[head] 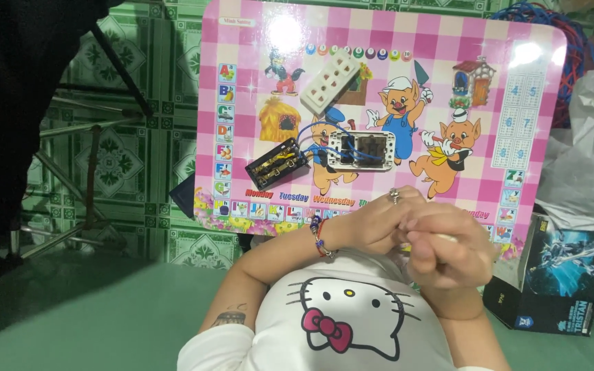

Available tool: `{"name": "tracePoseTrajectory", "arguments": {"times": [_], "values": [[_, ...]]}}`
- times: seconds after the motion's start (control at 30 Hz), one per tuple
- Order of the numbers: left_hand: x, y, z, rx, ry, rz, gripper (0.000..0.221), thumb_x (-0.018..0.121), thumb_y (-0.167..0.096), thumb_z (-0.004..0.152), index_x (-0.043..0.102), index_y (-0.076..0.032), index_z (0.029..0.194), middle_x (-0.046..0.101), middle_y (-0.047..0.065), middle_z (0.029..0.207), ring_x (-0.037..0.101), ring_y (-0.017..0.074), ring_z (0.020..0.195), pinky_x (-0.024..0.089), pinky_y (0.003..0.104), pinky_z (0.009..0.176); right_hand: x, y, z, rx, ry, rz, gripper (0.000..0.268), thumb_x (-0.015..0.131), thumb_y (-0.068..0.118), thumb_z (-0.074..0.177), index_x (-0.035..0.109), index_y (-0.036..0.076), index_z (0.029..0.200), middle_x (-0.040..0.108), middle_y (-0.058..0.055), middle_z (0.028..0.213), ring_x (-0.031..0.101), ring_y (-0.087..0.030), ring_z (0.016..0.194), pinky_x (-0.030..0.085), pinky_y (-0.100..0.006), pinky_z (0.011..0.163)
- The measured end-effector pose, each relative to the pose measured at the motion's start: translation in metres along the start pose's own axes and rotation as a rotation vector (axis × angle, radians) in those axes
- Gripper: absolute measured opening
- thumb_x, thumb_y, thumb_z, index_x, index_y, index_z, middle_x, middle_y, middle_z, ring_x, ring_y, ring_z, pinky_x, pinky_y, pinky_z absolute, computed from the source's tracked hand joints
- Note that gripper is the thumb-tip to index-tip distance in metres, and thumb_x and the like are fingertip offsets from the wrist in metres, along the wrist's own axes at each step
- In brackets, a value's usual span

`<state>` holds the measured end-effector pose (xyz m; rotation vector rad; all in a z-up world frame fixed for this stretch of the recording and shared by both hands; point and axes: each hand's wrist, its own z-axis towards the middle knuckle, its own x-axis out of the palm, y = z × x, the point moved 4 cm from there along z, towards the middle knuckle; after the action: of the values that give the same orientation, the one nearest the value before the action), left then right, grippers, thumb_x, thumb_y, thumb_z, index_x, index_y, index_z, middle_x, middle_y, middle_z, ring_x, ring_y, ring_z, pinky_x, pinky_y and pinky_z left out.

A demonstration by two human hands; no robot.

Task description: The person disassembles a white electrical outlet cover and then uses a screwdriver to tighten screws on the internal components of a black electrical box. They manipulate wires and metal terminals while working on a colorful mat.

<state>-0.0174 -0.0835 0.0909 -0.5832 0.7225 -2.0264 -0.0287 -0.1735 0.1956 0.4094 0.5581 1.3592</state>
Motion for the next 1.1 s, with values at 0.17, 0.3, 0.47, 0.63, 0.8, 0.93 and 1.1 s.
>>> {"name": "tracePoseTrajectory", "arguments": {"times": [0.17,0.3,0.47,0.63,0.8,0.93,1.1], "values": [[0.001,0.006,-0.005,0.045,-0.032,-0.010,0.037,0.041,-0.040,0.108,0.051,-0.007,0.094,0.056,0.010,0.092,0.056,0.0337,0.085,0.049,0.048,0.083,0.001,-0.001,-0.006,0.001,-0.010,-0.010,0.026,0.063,0.008,0.094,0.063,0.000,0.069,0.061,-0.020,0.066,0.062,-0.028,0.047,0.056,-0.038,0.044],[0.006,0.013,-0.011,0.047,-0.032,-0.014,0.037,0.044,-0.041,0.107,0.051,-0.008,0.092,0.057,0.012,0.095,0.056,0.0358,0.087,0.048,0.049,0.083,0.001,-0.003,-0.010,0.001,-0.060,0.024,0.025,0.064,0.007,0.095,0.062,-0.001,0.071,0.059,-0.021,0.065,0.060,-0.027,0.048,0.055,-0.039,0.045],[-0.003,0.000,0.002,0.002,0.029,0.040,0.036,0.043,-0.042,0.108,0.053,-0.009,0.097,0.059,0.010,0.101,0.058,0.0337,0.093,0.048,0.048,0.088,-0.013,-0.014,-0.025,0.102,-0.026,0.222,0.011,0.070,0.009,0.090,0.064,0.000,0.089,0.062,-0.022,0.075,0.064,-0.024,0.054,0.059,-0.039,0.051],[-0.029,-0.021,0.025,-0.035,0.116,0.073,0.040,0.037,-0.040,0.110,0.050,-0.006,0.094,0.056,0.018,0.099,0.056,0.0419,0.096,0.046,0.055,0.082,-0.026,-0.044,-0.057,0.303,0.016,0.362,0.041,0.078,0.011,0.086,0.048,-0.002,0.111,0.064,-0.024,0.081,0.067,-0.023,0.064,0.060,-0.038,0.062],[-0.084,-0.012,0.003,-0.393,0.144,0.892,0.055,0.079,-0.030,0.086,0.055,-0.005,0.128,0.054,0.012,0.133,0.056,0.0336,0.123,0.046,0.048,0.108,-0.067,-0.059,-0.096,0.500,-0.187,0.431,0.053,0.068,0.052,0.097,0.039,0.027,0.133,0.060,-0.004,0.087,0.060,-0.017,0.069,0.055,-0.032,0.061],[-0.101,0.025,-0.026,-0.546,0.368,1.235,0.090,0.092,-0.035,0.073,0.047,-0.014,0.148,0.040,0.018,0.153,0.039,0.0430,0.143,0.037,0.055,0.115,-0.080,-0.070,-0.116,0.590,-0.210,0.364,0.064,0.053,0.066,0.104,0.038,0.036,0.158,0.061,-0.011,0.111,0.060,-0.022,0.092,0.060,-0.047,0.085],[-0.106,0.031,-0.012,-0.409,0.527,1.283,0.076,0.086,-0.041,0.074,0.056,-0.010,0.136,0.054,0.019,0.136,0.050,0.0362,0.131,0.039,0.053,0.102,-0.088,-0.044,-0.100,0.342,0.113,-0.210,0.081,0.079,0.021,0.083,0.026,0.016,0.144,0.069,-0.023,0.100,0.071,-0.031,0.086,0.055,-0.032,0.070]]}}
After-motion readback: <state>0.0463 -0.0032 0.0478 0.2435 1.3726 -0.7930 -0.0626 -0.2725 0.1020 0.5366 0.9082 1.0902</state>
